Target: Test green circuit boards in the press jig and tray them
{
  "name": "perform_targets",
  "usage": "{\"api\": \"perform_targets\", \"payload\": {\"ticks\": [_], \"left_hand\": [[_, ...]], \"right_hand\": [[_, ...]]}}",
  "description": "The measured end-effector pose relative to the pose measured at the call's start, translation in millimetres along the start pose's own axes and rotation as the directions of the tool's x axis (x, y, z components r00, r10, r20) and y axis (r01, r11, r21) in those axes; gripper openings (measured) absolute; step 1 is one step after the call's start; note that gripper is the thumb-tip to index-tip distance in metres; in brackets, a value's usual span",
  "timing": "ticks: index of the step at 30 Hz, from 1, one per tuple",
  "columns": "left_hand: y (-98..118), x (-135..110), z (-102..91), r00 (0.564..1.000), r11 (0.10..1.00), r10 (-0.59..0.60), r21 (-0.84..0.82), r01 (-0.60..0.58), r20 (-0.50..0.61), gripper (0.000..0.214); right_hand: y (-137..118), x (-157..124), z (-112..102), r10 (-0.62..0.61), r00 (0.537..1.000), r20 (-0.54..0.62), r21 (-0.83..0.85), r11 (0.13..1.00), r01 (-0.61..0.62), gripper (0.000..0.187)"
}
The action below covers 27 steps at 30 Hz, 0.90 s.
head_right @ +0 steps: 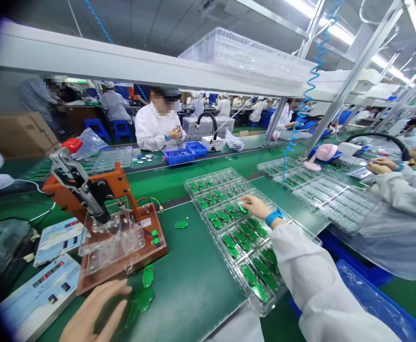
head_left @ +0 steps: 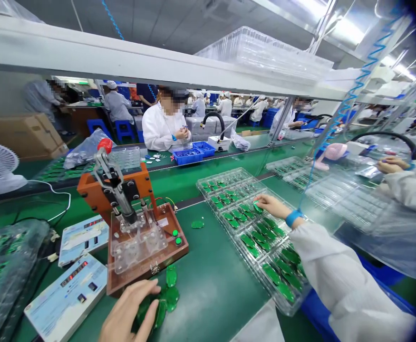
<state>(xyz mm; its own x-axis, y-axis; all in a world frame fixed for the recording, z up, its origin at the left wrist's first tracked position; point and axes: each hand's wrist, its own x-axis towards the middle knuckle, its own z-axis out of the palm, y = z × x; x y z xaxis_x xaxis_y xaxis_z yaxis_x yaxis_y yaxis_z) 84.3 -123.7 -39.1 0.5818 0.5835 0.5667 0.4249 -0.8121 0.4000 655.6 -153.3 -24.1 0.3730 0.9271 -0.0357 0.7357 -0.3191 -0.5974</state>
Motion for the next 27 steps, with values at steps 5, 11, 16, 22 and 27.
{"api": "perform_targets", "payload": {"ticks": [5, 11, 16, 22, 27], "left_hand": [[4.1, 3.2, -3.3, 0.999, 1.000, 0.026, -0.014, -0.026, 0.018, 0.021], [9.5, 10.7, -3.8, 0.995, 0.996, 0.081, -0.043, -0.083, -0.054, 0.015], [8.8, 9.8, -2.7, 0.994, 0.993, 0.090, -0.074, -0.094, -0.057, 0.013], [12.7, 3.6, -13.9, 0.998, 0.995, -0.035, -0.096, 0.030, -0.053, 0.013], [13.4, -11.7, -23.9, 0.991, 0.989, -0.132, -0.067, 0.130, -0.030, 0.011]], "right_hand": [[-1.6, 8.6, -7.3, -0.031, 0.995, 0.097, -0.075, 0.996, 0.039, 0.030], [-18.6, 14.5, -1.0, 0.004, 1.000, -0.029, -0.163, 0.987, -0.009, 0.032], [-50.9, 3.6, 3.9, -0.037, 0.986, -0.165, -0.209, 0.978, 0.002, 0.028], [-140.6, -70.2, 27.5, -0.279, 0.956, -0.092, -0.112, 0.957, 0.269, 0.030], [-203.2, -146.4, 98.7, -0.449, 0.860, 0.241, 0.134, 0.893, 0.429, 0.022]]}}
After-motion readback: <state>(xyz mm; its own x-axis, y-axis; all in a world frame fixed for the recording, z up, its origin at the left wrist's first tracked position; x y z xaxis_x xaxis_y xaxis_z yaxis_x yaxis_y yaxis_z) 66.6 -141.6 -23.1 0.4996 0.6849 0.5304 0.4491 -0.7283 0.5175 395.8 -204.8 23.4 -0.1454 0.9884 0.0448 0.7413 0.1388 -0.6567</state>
